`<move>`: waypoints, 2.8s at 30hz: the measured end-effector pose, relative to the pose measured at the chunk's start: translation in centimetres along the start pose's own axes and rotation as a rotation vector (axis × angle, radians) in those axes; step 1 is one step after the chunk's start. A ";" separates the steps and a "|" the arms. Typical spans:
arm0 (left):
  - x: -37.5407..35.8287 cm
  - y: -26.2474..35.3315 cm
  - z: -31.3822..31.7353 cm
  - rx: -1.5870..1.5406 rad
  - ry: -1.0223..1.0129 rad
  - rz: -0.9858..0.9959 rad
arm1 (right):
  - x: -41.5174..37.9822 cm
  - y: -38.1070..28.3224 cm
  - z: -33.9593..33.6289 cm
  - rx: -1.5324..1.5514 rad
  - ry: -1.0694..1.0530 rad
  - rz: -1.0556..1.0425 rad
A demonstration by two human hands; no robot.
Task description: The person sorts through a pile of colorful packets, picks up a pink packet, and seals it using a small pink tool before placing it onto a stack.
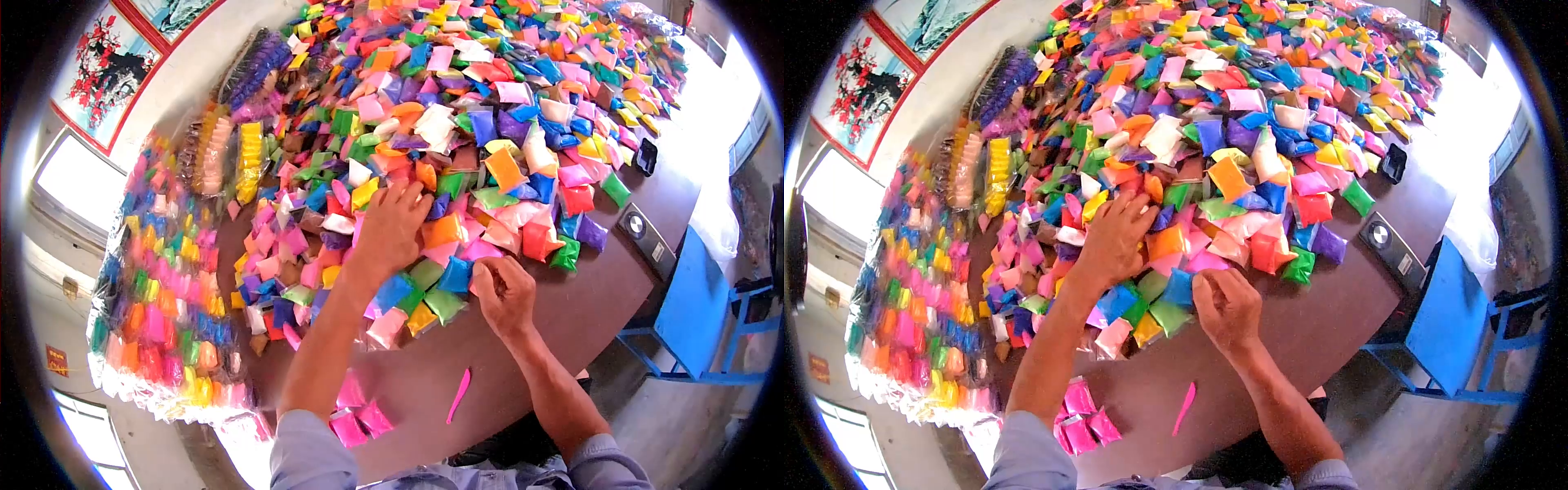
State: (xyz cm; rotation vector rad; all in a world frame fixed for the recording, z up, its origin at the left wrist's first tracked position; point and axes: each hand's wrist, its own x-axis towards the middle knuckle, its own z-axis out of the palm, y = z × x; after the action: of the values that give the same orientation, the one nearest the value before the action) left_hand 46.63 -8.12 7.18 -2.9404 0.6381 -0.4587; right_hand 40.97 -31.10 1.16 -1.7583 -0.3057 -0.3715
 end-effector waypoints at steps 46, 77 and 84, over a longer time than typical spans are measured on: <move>-3.1 -16.1 -1.3 -0.220 0.273 -0.634 | 0.0 1.0 0.8 0.001 -0.026 0.060; 10.0 1.1 3.6 0.111 0.243 -0.050 | -0.1 1.2 0.2 -0.047 -0.049 0.037; 10.4 -4.2 2.6 0.228 0.325 -0.200 | 0.0 0.9 0.2 0.003 -0.032 0.042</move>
State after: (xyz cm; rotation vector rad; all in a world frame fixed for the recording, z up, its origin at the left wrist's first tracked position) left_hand 58.08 -8.63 8.19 -2.7423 0.2930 -0.9728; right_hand 41.38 -31.07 0.34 -1.7665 -0.2913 -0.3125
